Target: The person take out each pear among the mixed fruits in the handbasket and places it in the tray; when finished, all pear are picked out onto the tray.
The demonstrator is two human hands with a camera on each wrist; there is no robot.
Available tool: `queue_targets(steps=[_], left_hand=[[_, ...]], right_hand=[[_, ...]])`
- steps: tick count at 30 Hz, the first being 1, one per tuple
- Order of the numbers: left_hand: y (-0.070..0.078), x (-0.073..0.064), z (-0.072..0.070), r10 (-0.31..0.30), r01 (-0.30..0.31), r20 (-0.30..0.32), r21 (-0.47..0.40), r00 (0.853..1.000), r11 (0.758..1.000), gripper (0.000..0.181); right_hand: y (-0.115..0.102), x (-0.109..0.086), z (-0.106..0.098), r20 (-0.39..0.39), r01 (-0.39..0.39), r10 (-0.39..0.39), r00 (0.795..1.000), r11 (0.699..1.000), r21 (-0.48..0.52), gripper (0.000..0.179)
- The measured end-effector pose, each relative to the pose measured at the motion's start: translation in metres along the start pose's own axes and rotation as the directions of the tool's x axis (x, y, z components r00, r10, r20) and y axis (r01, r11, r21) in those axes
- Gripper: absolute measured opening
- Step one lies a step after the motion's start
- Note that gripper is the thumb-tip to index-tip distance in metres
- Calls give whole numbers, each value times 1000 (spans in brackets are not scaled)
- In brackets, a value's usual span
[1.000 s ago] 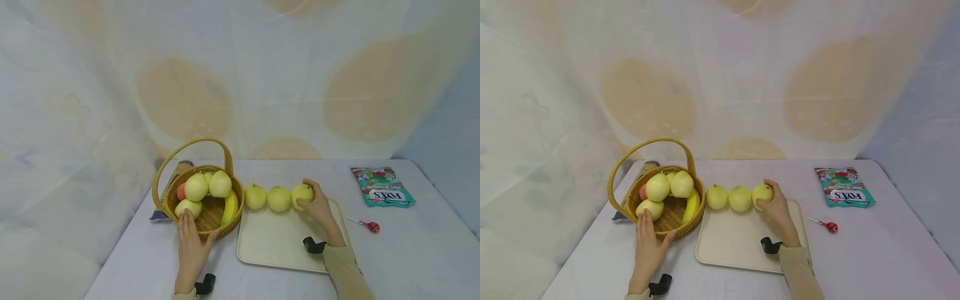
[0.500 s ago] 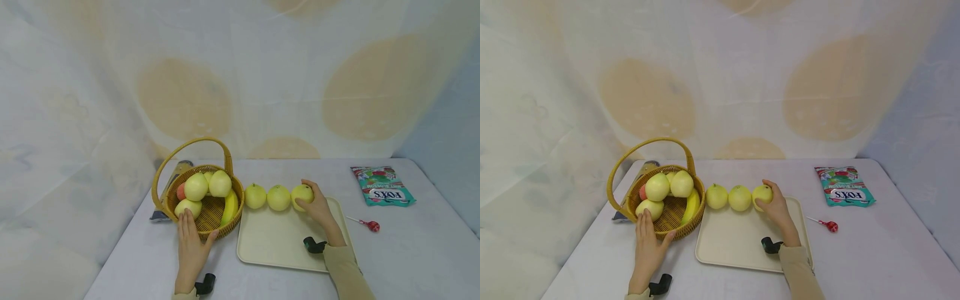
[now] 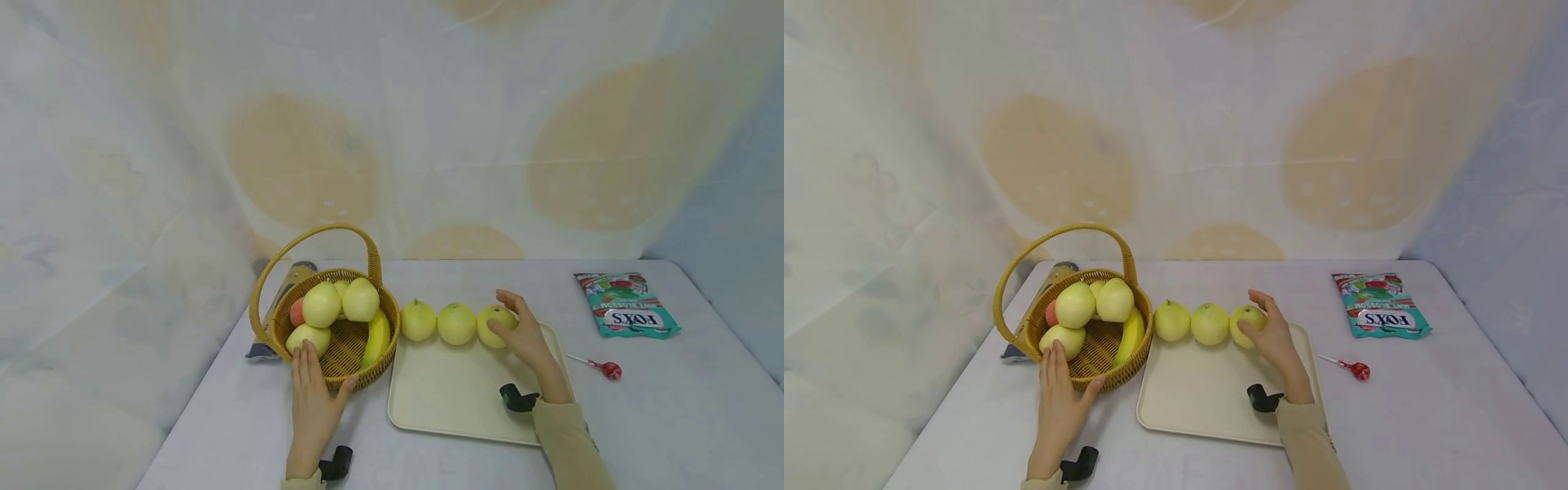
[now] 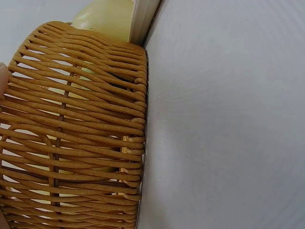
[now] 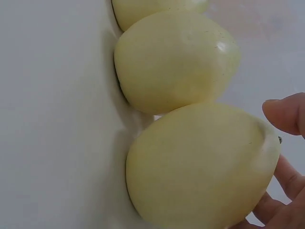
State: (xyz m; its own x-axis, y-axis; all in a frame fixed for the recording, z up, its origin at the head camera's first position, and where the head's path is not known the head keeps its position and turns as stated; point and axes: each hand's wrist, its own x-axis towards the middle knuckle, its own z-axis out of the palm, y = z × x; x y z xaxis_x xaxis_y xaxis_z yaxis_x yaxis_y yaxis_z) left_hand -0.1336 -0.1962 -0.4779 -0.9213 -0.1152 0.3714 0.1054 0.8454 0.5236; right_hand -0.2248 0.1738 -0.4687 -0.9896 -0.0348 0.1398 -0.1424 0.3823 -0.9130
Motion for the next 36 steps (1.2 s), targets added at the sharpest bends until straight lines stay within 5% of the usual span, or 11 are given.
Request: queue_targets(steps=[17,30,36], left_hand=[[-3,0,2,10,-10,-9,7,1000,1000,108],[-3,1,2,-4,4,1,3,1000,1000,108],[-2,1,2,-15,14,12,3,1000,1000,108]], right_hand=[[-29,-4,-2,-65,112,-107,992,991,70,60],[-43,-1,20,-125,185,-164,979,966,183,49],[-51,4,32,-133,220,-200,971,963,158,51]])
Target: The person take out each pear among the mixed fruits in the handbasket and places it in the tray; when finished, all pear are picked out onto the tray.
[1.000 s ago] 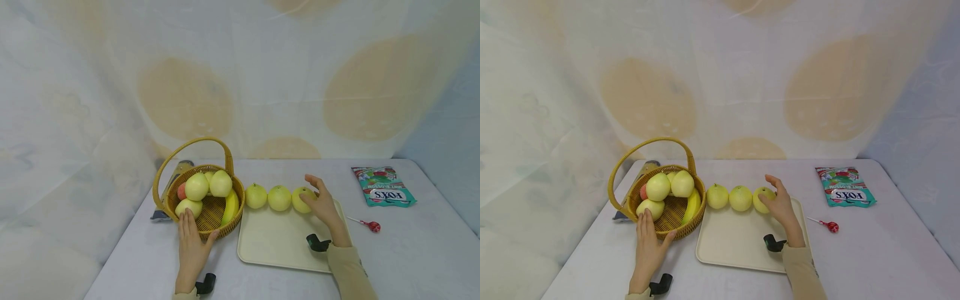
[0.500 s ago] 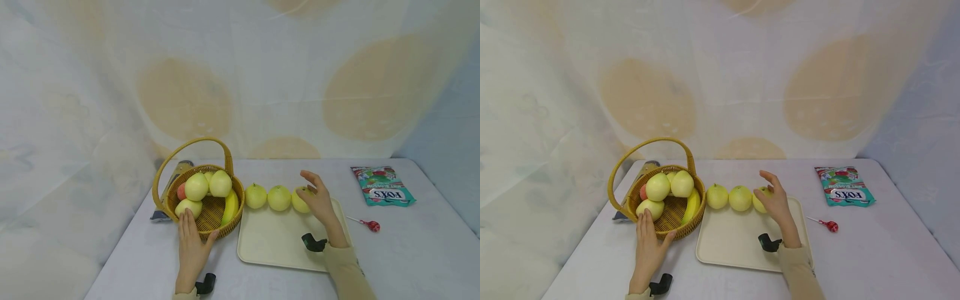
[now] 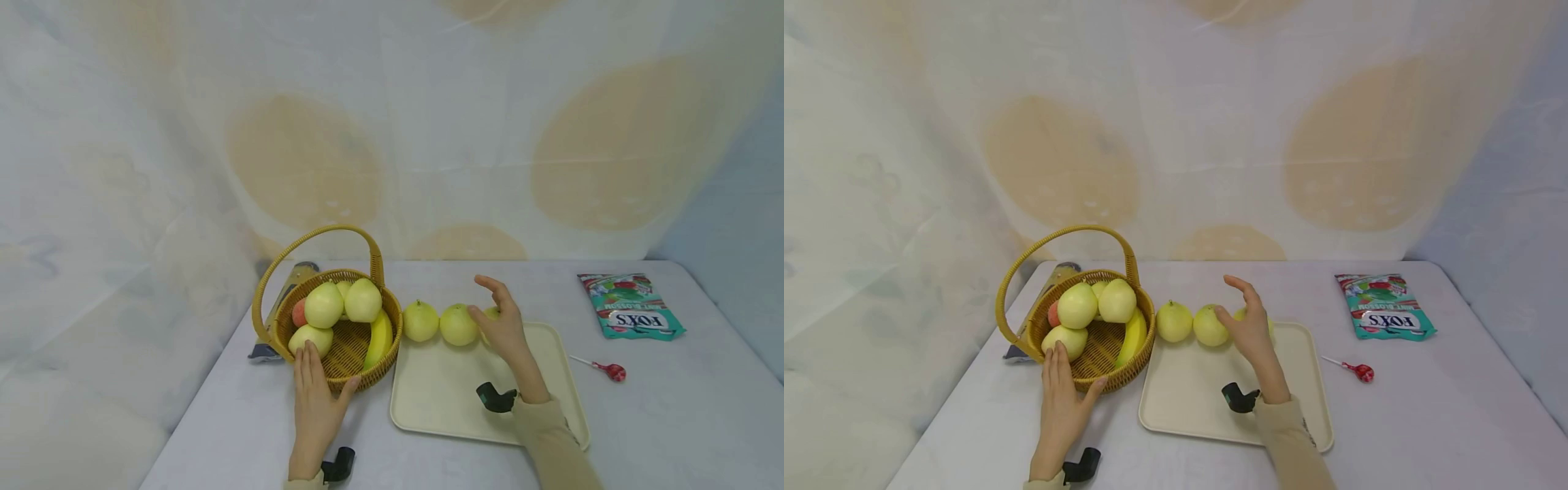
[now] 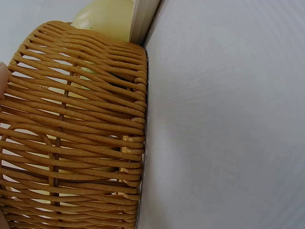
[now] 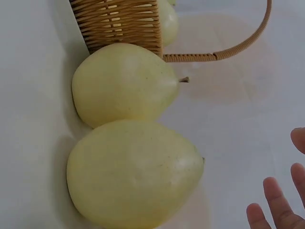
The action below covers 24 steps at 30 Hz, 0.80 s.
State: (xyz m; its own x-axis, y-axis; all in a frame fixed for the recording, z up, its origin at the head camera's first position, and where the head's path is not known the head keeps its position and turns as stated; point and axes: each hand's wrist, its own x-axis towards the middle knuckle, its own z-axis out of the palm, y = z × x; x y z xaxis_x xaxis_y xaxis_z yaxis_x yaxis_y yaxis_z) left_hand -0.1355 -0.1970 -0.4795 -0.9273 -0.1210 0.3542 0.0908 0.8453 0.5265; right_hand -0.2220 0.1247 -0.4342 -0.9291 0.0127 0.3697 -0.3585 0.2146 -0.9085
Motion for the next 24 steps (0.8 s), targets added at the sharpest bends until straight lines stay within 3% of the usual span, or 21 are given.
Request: queue_targets(steps=[11,24], left_hand=[[0,0,0,-14,14,8,1,1000,1000,108],[2,-1,-1,-3,3,14,-11,1000,1000,107]], right_hand=[[-7,8,44,118,28,-48,992,987,159,62],[-13,0,97,279,-72,-7,960,960,272,60]])
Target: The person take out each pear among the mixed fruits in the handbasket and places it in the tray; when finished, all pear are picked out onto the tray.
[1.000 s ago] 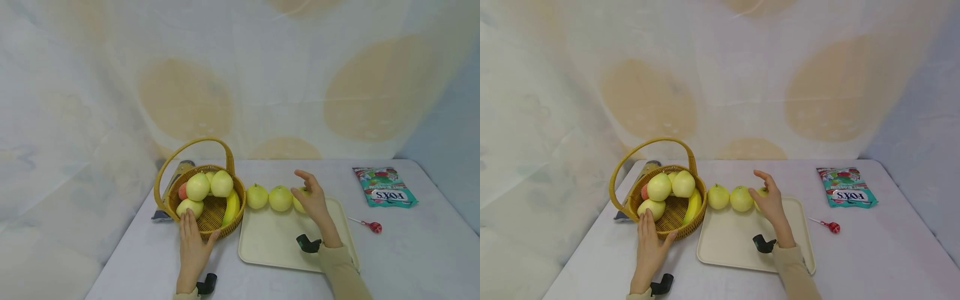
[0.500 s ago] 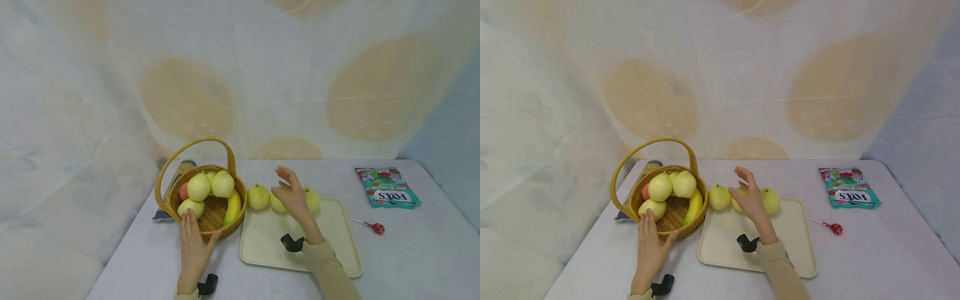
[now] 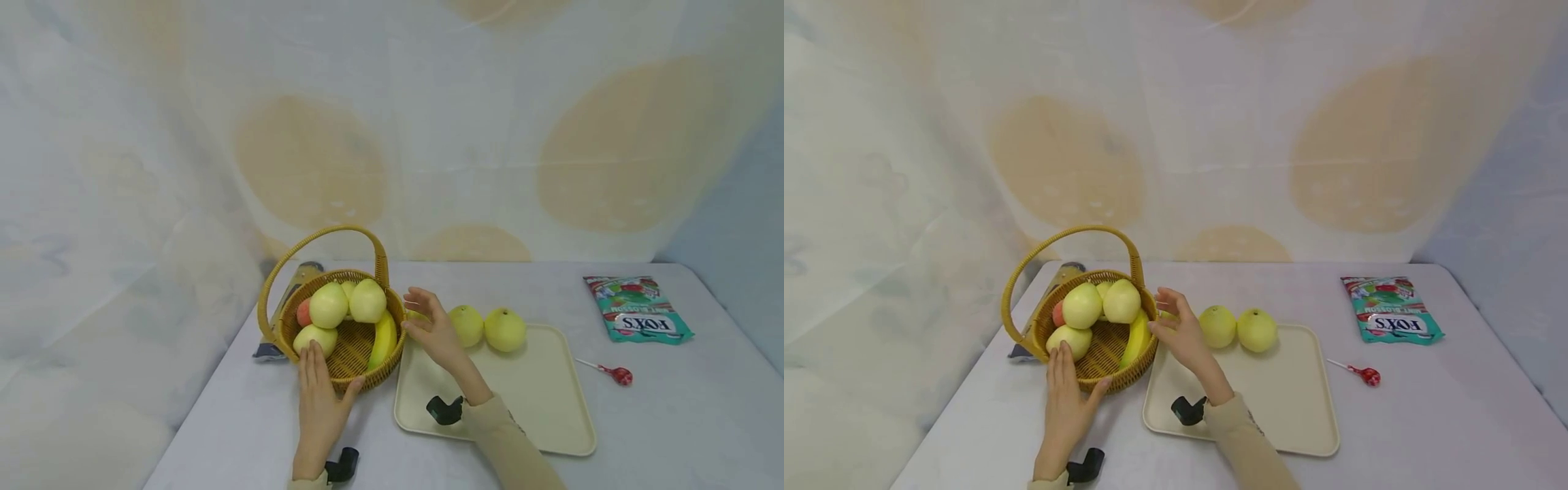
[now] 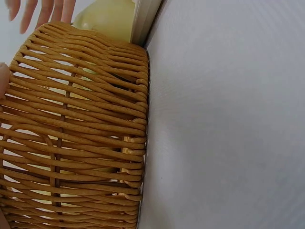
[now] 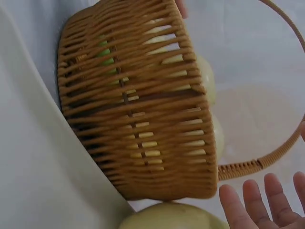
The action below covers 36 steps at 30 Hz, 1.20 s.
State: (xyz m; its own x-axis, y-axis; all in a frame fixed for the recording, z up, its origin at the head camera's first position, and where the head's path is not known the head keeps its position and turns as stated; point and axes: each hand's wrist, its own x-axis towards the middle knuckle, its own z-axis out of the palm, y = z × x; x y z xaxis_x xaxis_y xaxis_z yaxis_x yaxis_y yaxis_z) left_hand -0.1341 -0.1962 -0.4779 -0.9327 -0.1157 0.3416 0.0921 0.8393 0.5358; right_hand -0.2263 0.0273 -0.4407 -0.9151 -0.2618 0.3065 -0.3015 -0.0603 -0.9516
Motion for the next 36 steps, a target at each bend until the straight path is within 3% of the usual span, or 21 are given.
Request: queue_targets(steps=[5,13,28,36], left_hand=[[0,0,0,15,-15,-16,12,1000,1000,107],[-1,0,1,24,-24,-23,16,999,1000,107],[-2,0,2,29,-28,-31,26,999,999,106],[-2,0,3,26,-25,-35,29,999,999,107]], right_hand=[[-1,6,10,47,-39,39,998,999,-7,58],[-7,20,22,45,-94,99,994,991,-94,56],[-14,43,24,102,-104,120,987,983,-151,55],[-8,54,29,71,-161,178,981,966,-203,54]])
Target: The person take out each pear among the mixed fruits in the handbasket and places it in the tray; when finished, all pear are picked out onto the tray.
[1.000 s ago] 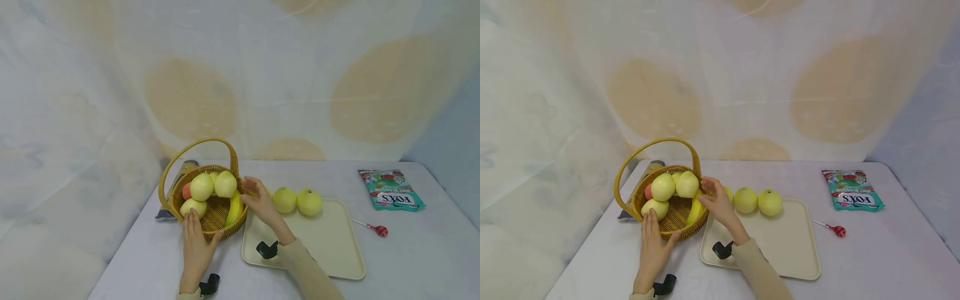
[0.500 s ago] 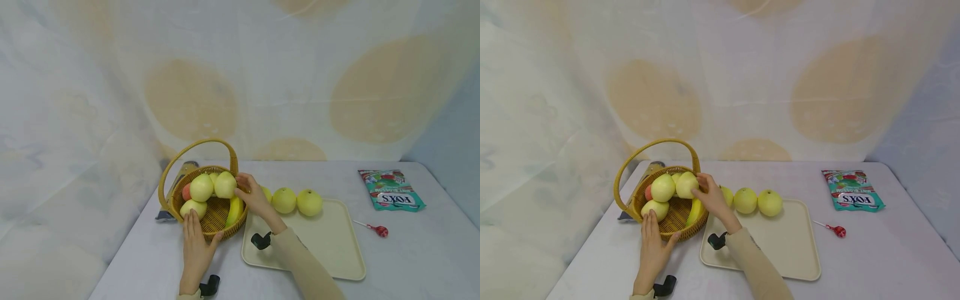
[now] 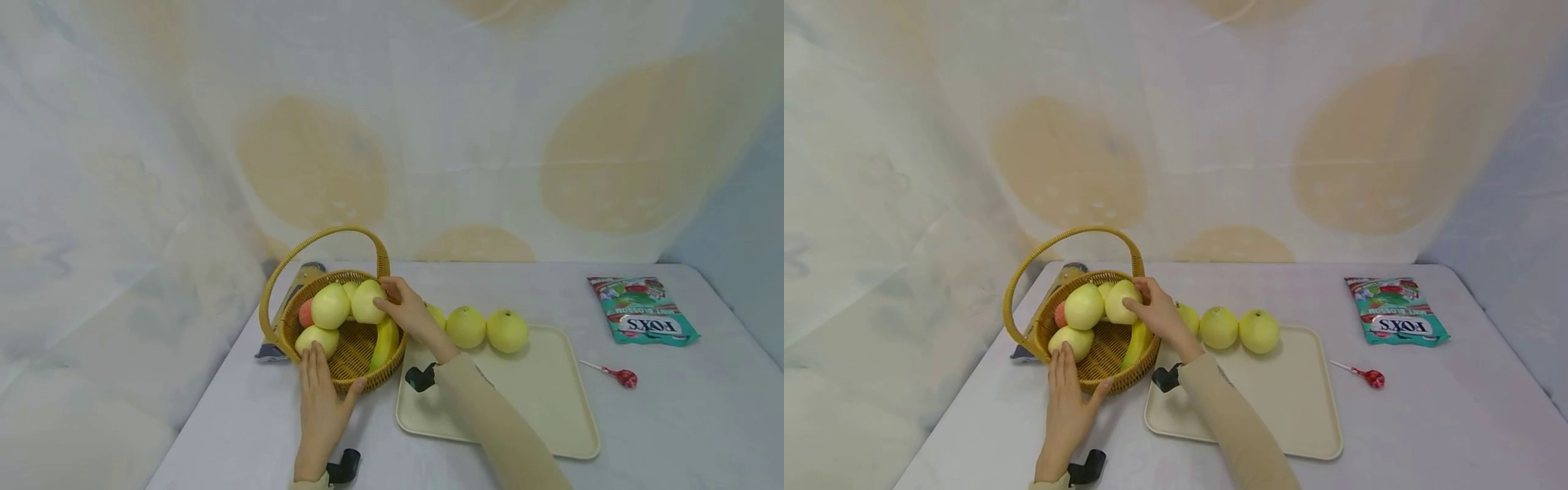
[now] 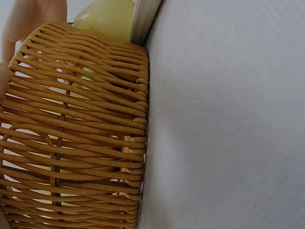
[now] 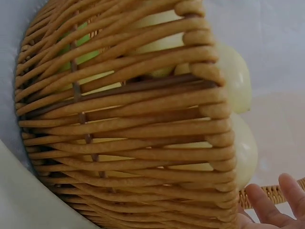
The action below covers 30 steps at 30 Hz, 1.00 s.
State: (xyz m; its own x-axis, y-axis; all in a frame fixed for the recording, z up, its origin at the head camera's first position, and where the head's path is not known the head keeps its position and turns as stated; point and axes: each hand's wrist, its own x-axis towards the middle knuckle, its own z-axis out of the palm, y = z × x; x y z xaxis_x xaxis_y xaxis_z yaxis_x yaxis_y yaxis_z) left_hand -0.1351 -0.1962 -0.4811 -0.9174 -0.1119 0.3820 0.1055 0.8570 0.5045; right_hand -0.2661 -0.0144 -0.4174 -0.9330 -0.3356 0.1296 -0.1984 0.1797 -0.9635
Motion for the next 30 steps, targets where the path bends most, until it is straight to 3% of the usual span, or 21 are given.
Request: queue_targets(steps=[4,9,19,30], left_hand=[[0,0,-1,-4,4,2,-4,1000,1000,107],[1,1,-1,-8,8,3,1,1000,1000,107],[-1,1,-1,5,-5,-10,0,1000,1000,106],[0,-1,0,-10,10,2,-10,1000,1000,107]], right_hand=[[-1,6,3,-11,-32,32,999,999,-14,57],[0,14,7,7,-22,22,1000,998,-62,60],[4,23,17,-19,-10,9,1000,999,-52,63],[9,31,28,-4,-25,24,1000,984,-178,71]])
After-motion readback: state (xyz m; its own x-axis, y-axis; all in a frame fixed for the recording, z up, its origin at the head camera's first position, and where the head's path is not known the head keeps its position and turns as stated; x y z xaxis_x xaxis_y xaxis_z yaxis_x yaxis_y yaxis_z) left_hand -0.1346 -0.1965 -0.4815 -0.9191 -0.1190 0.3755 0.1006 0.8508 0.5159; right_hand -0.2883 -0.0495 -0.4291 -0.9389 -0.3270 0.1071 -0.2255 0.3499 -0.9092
